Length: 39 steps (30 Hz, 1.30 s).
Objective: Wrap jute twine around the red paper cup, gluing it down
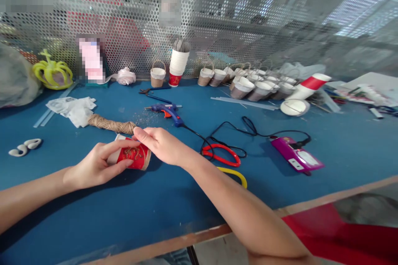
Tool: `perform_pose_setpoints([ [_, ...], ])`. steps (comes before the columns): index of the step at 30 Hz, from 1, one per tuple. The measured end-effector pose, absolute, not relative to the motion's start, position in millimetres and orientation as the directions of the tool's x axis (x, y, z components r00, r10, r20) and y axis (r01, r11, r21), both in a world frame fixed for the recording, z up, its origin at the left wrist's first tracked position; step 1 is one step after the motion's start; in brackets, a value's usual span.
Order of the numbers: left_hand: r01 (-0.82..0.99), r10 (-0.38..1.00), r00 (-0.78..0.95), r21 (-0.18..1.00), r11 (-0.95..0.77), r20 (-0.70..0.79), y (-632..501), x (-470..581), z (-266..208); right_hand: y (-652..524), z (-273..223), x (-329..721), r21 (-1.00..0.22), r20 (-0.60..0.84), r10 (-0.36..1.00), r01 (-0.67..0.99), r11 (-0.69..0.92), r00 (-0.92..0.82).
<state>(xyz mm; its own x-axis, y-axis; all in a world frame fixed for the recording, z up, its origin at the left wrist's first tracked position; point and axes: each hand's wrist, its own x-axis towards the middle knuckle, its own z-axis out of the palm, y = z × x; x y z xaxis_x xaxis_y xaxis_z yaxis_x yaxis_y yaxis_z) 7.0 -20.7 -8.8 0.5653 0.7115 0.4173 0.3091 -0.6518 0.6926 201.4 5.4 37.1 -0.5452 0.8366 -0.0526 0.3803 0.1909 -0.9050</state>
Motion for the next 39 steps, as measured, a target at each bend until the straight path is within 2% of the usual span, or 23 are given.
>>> perform_pose_setpoints([
  [4,0.373,0.737,0.577,0.69,-0.621,0.351,-20,5,-7,3,40,193,-0.951,-0.092,0.81,0.293,0.101,-0.579],
  [9,0.409,0.766,0.576,0.71,-0.573,0.286,-20,5,-2,16,44,196,-0.914,-0.048,0.84,0.363,0.182,-0.54],
  [11,0.417,0.77,0.571,0.707,-0.571,0.285,-21,6,0,31,45,205,-0.831,-0.026,0.901,0.51,0.221,-0.434],
  [12,0.428,0.776,0.565,0.704,-0.567,0.281,-21,6,1,40,45,211,-0.734,0.002,0.944,0.64,0.225,-0.329],
  [13,0.441,0.78,0.563,0.699,-0.563,0.274,-21,6,2,49,44,218,-0.569,0.04,0.978,0.8,0.189,-0.202],
  [14,0.452,0.781,0.564,0.691,-0.564,0.269,-21,6,3,59,43,225,-0.495,0.052,0.99,0.858,0.137,-0.129],
  [17,0.455,0.752,0.58,0.64,-0.619,0.313,-20,5,4,81,35,241,-0.373,0.019,0.999,0.927,0.039,-0.035],
  [20,0.441,0.684,0.615,0.548,-0.711,0.393,-16,2,1,92,22,246,-0.333,-0.041,0.999,0.943,-0.007,-0.007],
  [24,0.439,0.624,0.666,0.463,-0.771,0.409,-11,-2,-4,96,10,240,-0.383,-0.028,0.999,0.922,-0.05,0.043],
  [29,0.426,0.618,0.686,0.477,-0.769,0.384,-6,-6,-2,83,21,242,-0.573,0.022,0.997,0.818,-0.047,0.072],
  [32,0.433,0.633,0.677,0.491,-0.755,0.376,-5,-7,1,61,38,250,-0.718,0.022,1.0,0.696,0.026,-0.014],
  [33,0.436,0.64,0.671,0.499,-0.749,0.374,-5,-7,2,52,44,252,-0.827,-0.009,0.997,0.561,0.037,-0.08],
  [34,0.438,0.647,0.666,0.507,-0.742,0.371,-4,-7,3,43,48,254,-0.878,-0.064,0.986,0.479,0.016,-0.151],
  [36,0.437,0.654,0.665,0.521,-0.733,0.361,-3,-7,4,27,54,255,-0.898,-0.119,0.961,0.44,0.004,-0.252],
  [39,0.442,0.654,0.666,0.517,-0.734,0.359,-1,-9,5,9,57,252,-0.911,-0.07,0.952,0.408,0.061,-0.298],
])
